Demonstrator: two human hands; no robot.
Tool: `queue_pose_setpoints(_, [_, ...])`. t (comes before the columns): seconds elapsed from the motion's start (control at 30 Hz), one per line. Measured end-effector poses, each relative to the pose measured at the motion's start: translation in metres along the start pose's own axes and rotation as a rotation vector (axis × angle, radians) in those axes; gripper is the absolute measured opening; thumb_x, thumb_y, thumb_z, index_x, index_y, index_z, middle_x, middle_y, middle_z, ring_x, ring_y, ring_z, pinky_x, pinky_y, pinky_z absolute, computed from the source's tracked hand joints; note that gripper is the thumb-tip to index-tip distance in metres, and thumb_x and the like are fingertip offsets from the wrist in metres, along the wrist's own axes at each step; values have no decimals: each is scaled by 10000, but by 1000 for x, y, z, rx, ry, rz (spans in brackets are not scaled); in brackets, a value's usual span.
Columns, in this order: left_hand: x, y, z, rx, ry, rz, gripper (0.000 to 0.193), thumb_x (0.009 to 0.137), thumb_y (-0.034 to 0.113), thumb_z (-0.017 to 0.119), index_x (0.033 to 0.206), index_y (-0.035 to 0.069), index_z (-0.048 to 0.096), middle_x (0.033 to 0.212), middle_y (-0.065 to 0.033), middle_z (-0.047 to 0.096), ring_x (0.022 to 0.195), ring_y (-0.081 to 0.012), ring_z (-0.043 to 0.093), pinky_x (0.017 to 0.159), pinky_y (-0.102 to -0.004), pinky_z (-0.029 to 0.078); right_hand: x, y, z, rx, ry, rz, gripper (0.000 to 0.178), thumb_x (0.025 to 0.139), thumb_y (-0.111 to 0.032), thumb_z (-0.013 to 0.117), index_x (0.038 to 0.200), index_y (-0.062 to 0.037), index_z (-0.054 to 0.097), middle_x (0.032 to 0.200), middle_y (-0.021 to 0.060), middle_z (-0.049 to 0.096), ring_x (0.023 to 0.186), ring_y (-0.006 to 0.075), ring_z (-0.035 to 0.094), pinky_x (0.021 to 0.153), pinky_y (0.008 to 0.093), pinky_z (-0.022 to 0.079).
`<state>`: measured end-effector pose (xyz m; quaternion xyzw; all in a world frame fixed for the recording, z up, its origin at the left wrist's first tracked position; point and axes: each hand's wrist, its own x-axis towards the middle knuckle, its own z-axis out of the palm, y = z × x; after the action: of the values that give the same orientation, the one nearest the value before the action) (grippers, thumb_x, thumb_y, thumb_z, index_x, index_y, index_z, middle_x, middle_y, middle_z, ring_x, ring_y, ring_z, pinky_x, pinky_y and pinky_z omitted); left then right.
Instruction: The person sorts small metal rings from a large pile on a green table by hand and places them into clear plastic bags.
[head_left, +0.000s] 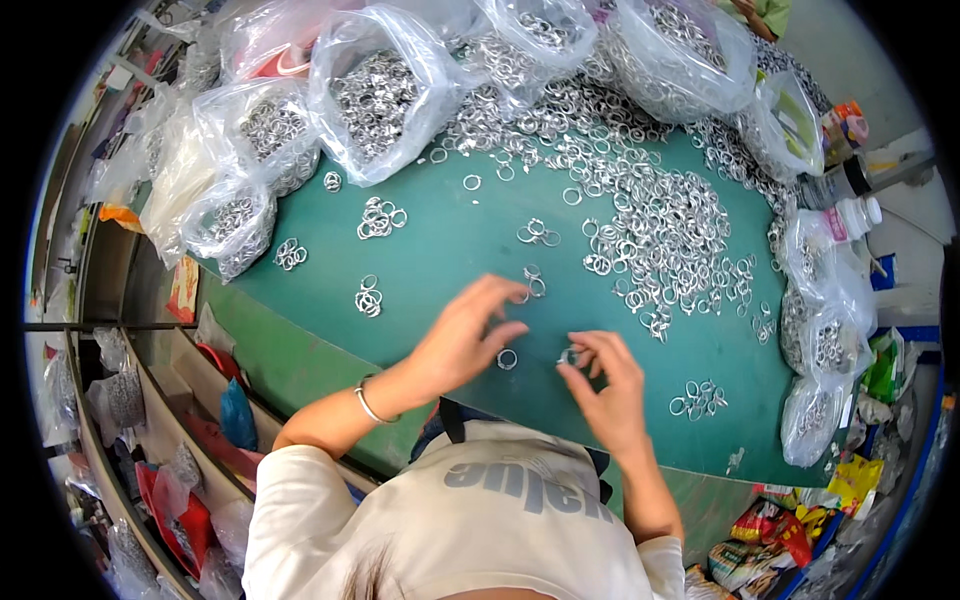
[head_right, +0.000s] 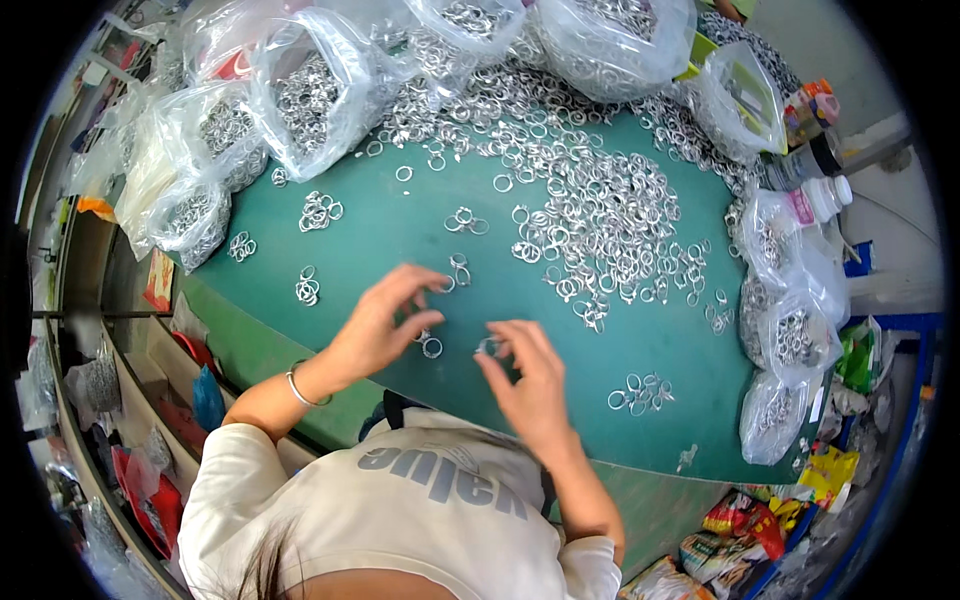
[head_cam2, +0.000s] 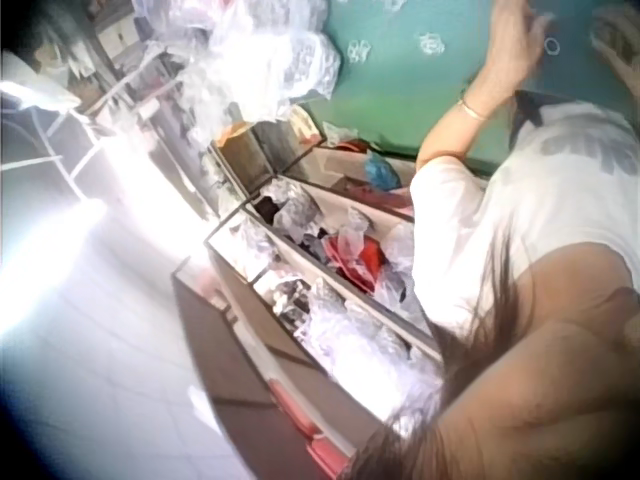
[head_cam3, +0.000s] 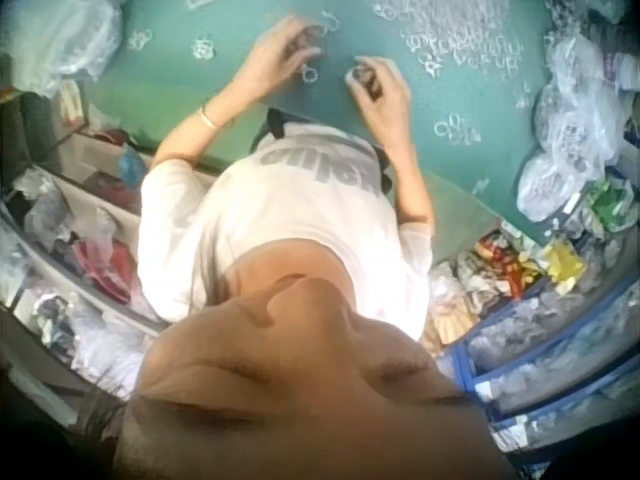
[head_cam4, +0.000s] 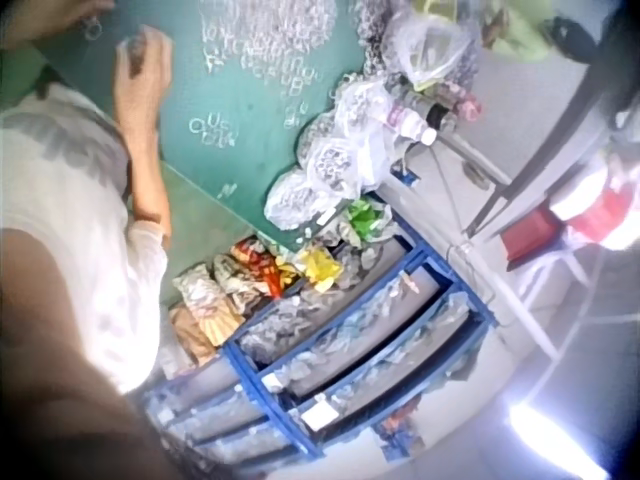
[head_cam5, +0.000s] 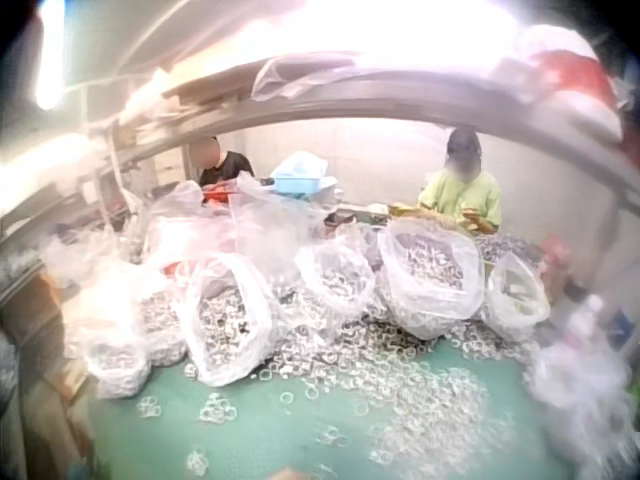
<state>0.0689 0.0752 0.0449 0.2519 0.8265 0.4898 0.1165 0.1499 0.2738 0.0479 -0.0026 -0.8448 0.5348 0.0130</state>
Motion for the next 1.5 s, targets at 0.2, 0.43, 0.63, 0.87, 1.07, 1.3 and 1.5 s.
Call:
queue_pose_setpoints(0.2, [-10,-12,-3,-834,-211,-411,234,960,101,505,1148,-11,587,907,-67,637,729,-87,562,601,-231,480,29,-19,16,-82,-74,-309,354,698,-36,750,1029,-21,628,1050,127,616,948,312,570,821,377,461])
queue_pose_setpoints(0.43, [-35,-88,-137,420,785,-159,172,869,-56,547,1011,-10,634,869,-88,633,711,-132,579,650,-246,470,40,4,2,-288,-52,-220,249,763,19,674,1006,14,619,997,135,608,857,259,575,768,320,464])
queue_pose_setpoints(0.63, [-62,-140,-162,500,908,-86,222,839,-125,506,982,-11,632,1019,-131,661,849,-199,664,732,-289,505,42,2,3,-266,-121,-107,233,770,15,660,997,34,610,1011,171,603,947,340,555,839,389,446])
queue_pose_setpoints(0.87, [-64,-137,-153,434,821,-163,449,783,-85,477,1206,44,554,1109,-211,618,1011,-348,615,1041,-468,356,35,2,-26,-348,-77,-31,243,756,27,658,995,35,609,1032,172,605,976,339,569,876,379,445])
queue_pose_setpoints(1.07, [-77,-145,-169,578,705,-308,368,769,-75,554,1128,-4,595,1215,-185,587,1154,-327,553,972,-362,428,35,9,-59,-398,-41,-38,246,782,26,628,1027,18,605,968,119,610,785,209,559,691,300,446])
queue_pose_setpoints(1.3, [-48,-83,-137,752,543,-190,377,767,-107,523,1127,2,555,1241,-201,506,1160,-386,483,992,-416,393,56,2,-45,-344,-55,-86,278,765,0,671,1035,20,606,948,142,607,850,272,579,779,341,468])
queue_pose_setpoints(1.5, [20,-22,-23,367,-41,77,442,776,45,669,1192,36,521,1112,-159,521,1025,-345,512,894,-408,425,79,19,26,-506,-31,-342,178,769,-52,682,891,0,564,918,133,583,839,313,569,715,400,466])
